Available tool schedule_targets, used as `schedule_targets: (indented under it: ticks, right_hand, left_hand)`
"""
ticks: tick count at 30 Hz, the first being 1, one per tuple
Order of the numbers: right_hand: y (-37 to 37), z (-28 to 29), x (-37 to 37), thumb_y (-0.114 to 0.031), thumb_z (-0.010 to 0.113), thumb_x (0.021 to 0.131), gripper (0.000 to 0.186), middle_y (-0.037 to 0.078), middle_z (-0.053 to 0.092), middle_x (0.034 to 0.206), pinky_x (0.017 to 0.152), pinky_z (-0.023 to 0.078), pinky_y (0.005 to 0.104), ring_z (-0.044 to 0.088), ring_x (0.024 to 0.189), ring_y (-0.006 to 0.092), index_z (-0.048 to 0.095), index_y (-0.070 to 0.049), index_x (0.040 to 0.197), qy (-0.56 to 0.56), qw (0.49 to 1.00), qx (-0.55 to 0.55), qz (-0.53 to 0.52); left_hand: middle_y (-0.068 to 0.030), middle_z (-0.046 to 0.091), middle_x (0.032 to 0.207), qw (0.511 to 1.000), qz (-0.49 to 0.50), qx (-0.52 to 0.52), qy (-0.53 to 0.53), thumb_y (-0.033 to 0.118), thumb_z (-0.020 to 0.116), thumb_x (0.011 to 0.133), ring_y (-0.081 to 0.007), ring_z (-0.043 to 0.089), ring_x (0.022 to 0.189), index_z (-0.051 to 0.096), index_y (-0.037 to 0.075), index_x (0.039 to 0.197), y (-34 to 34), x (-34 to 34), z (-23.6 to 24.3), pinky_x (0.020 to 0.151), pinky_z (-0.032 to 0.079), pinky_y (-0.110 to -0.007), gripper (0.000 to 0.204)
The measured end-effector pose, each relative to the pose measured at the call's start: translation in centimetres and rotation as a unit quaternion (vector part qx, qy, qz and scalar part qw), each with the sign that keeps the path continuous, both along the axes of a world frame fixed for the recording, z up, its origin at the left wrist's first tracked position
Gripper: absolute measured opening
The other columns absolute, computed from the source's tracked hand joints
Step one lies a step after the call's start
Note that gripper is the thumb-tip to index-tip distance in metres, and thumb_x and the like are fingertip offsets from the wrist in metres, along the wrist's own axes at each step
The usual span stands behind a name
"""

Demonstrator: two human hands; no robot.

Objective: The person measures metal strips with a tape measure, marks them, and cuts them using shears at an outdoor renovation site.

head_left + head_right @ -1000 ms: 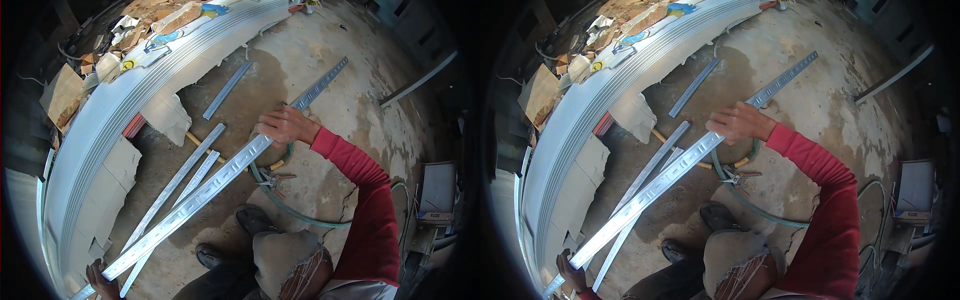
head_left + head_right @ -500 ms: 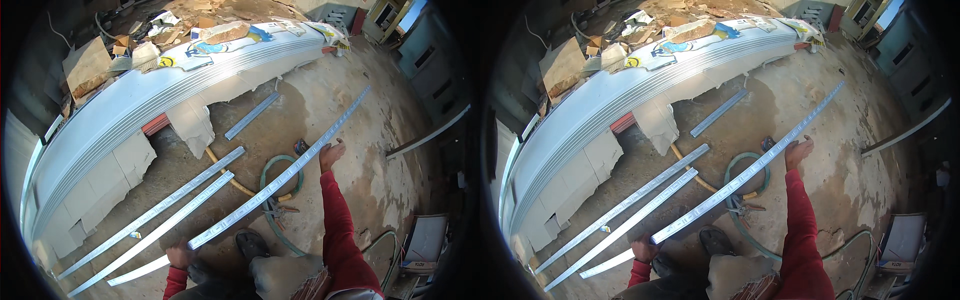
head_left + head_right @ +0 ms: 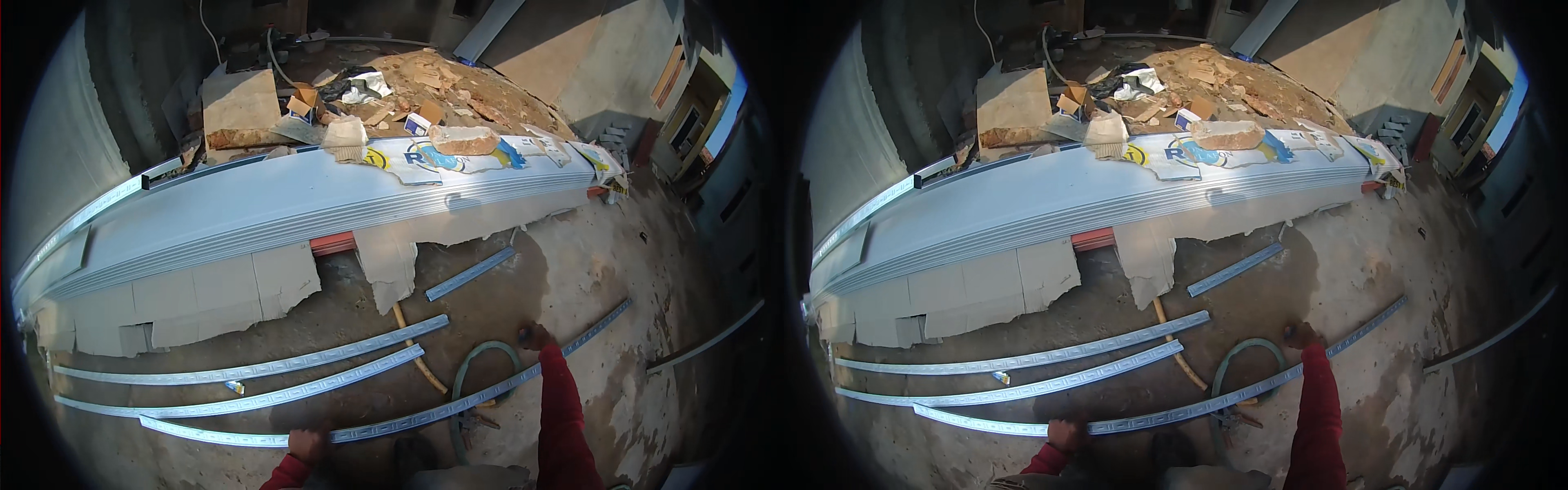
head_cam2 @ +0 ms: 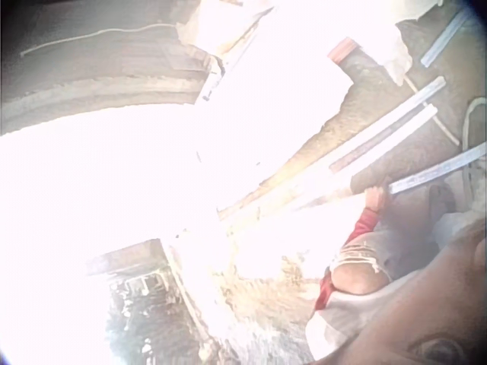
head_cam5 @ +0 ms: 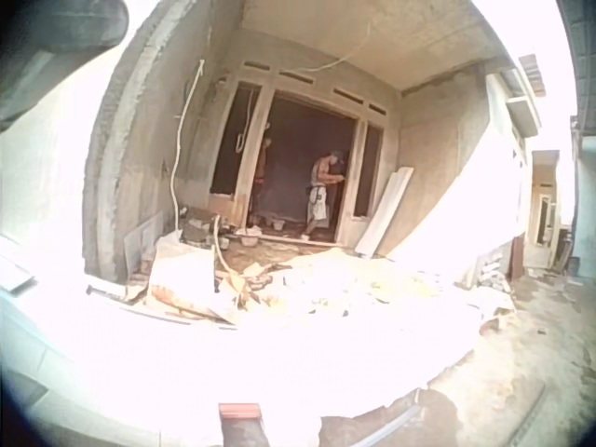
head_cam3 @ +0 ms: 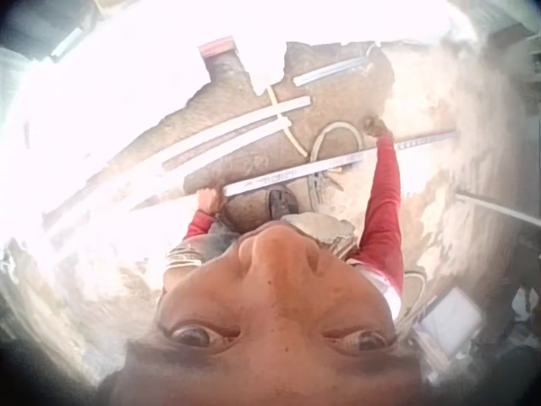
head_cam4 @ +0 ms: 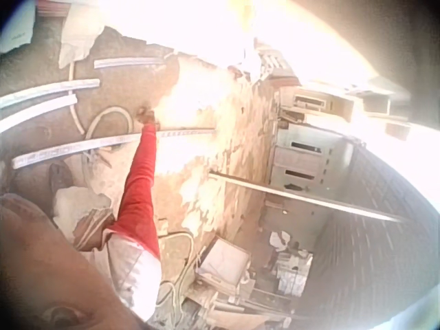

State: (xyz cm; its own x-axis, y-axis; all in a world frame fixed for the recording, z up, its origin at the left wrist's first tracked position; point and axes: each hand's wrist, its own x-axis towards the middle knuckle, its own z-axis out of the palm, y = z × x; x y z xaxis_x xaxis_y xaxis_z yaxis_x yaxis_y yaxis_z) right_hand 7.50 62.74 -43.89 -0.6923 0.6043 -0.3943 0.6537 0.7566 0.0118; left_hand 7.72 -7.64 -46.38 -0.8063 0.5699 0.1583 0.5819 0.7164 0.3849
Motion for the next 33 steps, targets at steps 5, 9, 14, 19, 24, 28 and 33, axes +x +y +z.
schedule_targets:
  ticks: [5,9,14,19,24,28,33]
  right_hand:
    - [-6.7,4.4,-1.4,-0.021,0.074,0.074,0.063,0.021,0.066,0.106,0.087,0.054,0.0401,0.068,0.096,0.029,0.053,-0.001,0.13,0.301,0.953,-0.026,0.018]
    - [-16.4,8.8,-3.9,-0.019,0.063,0.081,0.061,0.012,0.064,0.102,0.09,0.049,0.0332,0.064,0.096,0.0205,0.049,0.0,0.138,0.406,0.776,-0.477,-0.073]
    - [-34.1,10.9,-3.4,-0.029,0.055,0.092,0.058,0.011,0.065,0.108,0.096,0.046,0.0317,0.063,0.103,0.0226,0.047,-0.002,0.143,0.144,0.536,-0.83,-0.052]
    - [-46.1,11.7,-1.6,-0.043,0.07,0.089,0.076,0.022,0.062,0.118,0.094,0.049,0.0443,0.062,0.109,0.0363,0.038,-0.006,0.147,0.117,0.817,-0.464,0.321]
    - [-48.6,12.6,-1.2,-0.033,0.076,0.085,0.078,0.023,0.059,0.118,0.091,0.049,0.0498,0.061,0.106,0.0391,0.038,-0.006,0.147,0.153,0.799,-0.431,0.391]
    - [-48.0,12.7,-0.7,-0.029,0.073,0.086,0.069,0.022,0.058,0.113,0.088,0.048,0.0496,0.059,0.103,0.0391,0.044,-0.004,0.143,0.166,0.781,-0.387,0.461]
    - [-40.5,12.5,0.5,-0.018,0.066,0.087,0.053,0.021,0.056,0.111,0.091,0.045,0.0499,0.057,0.101,0.0403,0.051,-0.003,0.135,0.134,0.815,-0.346,0.445]
  left_hand:
    - [-0.0117,0.074,0.092,0.994,-0.006,-0.037,-0.104,0.032,0.08,0.064,-0.0342,0.072,0.076,0.07,0.015,0.105,-1.7,-1.6,2.1,0.062,0.056,-0.049,0.045]
    - [-0.0106,0.063,0.106,0.999,0.01,-0.041,0.003,0.051,0.077,0.078,-0.0299,0.06,0.105,0.067,0.012,0.107,-0.7,-1.8,6.6,0.089,0.045,-0.05,0.049]
    - [-0.0138,0.066,0.102,0.93,0.124,0.292,-0.187,0.03,0.066,0.096,-0.0323,0.064,0.092,0.067,0.005,0.112,4.2,-1.4,9.4,0.083,0.05,-0.041,0.029]
    - [-0.0098,0.074,0.1,0.705,0.171,0.5,-0.473,0.026,0.071,0.095,-0.0126,0.068,0.088,0.066,0.001,0.122,4.1,-0.9,9.8,0.078,0.055,-0.03,0.037]
    - [-0.0064,0.073,0.099,0.779,0.154,0.426,-0.433,0.031,0.076,0.092,-0.0129,0.067,0.092,0.069,0.002,0.111,1.7,0.1,10.0,0.082,0.053,-0.03,0.036]
    - [-0.003,0.069,0.089,0.768,0.145,0.387,-0.489,0.028,0.076,0.092,-0.0115,0.066,0.081,0.062,0.005,0.097,-0.5,-0.1,10.3,0.074,0.053,-0.028,0.027]
    - [0.0013,0.064,0.083,0.748,0.228,0.441,-0.441,0.021,0.073,0.094,-0.0084,0.062,0.074,0.061,0.007,0.102,-14.9,-2.7,11.8,0.07,0.052,-0.025,0.02]
